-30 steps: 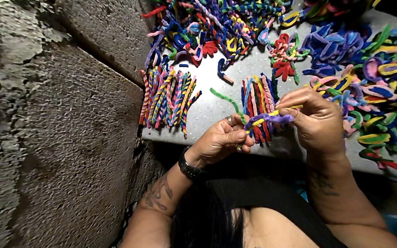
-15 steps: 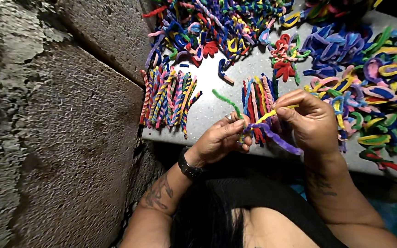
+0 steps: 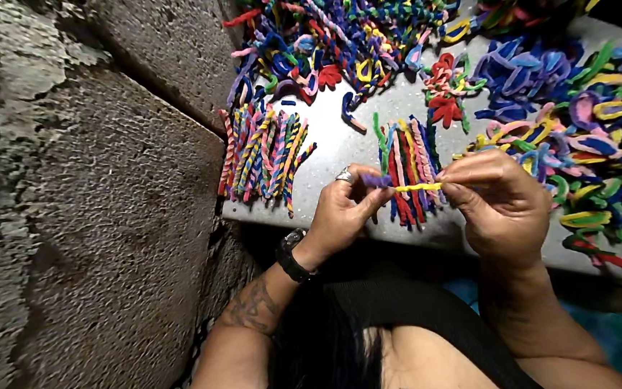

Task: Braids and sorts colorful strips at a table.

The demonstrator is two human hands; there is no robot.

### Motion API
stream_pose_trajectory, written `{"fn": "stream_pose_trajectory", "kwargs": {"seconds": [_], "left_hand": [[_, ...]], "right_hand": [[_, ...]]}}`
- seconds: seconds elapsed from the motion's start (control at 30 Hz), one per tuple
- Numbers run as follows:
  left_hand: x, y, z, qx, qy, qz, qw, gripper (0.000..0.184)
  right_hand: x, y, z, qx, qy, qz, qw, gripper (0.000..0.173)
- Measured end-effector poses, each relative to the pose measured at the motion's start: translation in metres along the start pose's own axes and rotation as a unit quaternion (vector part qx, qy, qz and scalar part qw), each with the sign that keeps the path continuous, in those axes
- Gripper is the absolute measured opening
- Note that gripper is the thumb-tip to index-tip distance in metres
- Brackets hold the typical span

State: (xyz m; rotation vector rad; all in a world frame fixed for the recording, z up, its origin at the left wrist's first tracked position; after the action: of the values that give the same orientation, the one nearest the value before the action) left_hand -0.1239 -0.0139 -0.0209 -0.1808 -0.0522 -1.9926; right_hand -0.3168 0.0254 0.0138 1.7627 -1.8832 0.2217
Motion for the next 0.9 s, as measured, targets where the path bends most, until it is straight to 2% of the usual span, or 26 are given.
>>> {"fn": "stream_pose_trajectory", "kwargs": {"seconds": [0.07,0.2,0.3,0.4,0.5,0.6,0.7,0.83,0.9], "left_hand": [[0.0,0.001,0.0,0.022,-0.003,-0.001,1.0,0.004],[0.001,0.001,0.001,0.034,-0.002,-0.02,0.999,0.02],[-0.001,-0.003,0.0,0.042,0.009,-0.037,0.998,0.021],[-0.001,-0.004,0.003,0.074,-0.025,-0.059,0.995,0.019],[-0.002,-0.002,0.002,0.068,-0.033,-0.091,0.993,0.018],[-0.005,0.002,-0.004,-0.022,0.039,-0.098,0.994,0.017],[-0.007,0.002,-0.006,-0.141,0.103,-0.122,0.977,0.018],[-0.007,-0.001,-0.007,-0.183,0.151,-0.177,0.955,0.03],[-0.006,-0.002,-0.008,-0.187,0.157,-0.178,0.953,0.033]], "right_hand": [[-0.001,-0.001,-0.003,-0.031,0.023,-0.004,0.999,0.005],[-0.001,-0.007,-0.011,-0.045,0.071,-0.041,0.996,0.007],[0.002,-0.014,-0.015,-0.046,0.111,-0.062,0.991,0.008],[0.007,-0.019,-0.013,-0.063,0.131,-0.081,0.986,0.013],[0.007,-0.018,-0.003,-0.089,0.093,-0.074,0.989,0.017],[0.003,-0.015,0.001,-0.107,0.055,-0.044,0.992,0.02],[0.0,-0.012,0.004,-0.089,0.012,-0.021,0.996,0.017],[-0.001,-0.012,0.005,-0.053,-0.035,-0.008,0.998,0.012],[-0.001,-0.012,0.006,-0.022,-0.08,0.001,0.997,0.013]]}}
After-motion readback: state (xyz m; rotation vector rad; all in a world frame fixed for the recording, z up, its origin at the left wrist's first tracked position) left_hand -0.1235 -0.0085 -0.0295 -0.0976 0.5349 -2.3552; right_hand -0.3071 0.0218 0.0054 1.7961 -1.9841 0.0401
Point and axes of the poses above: each hand's wrist, its own x-axis towards the middle knuckle, its own y-axis out of the back of the hand, z = x × y, the point moved 5 cm from there along x, towards the middle knuckle, and after that the axes turned 3 degrees about x, right-handed, at the moved point
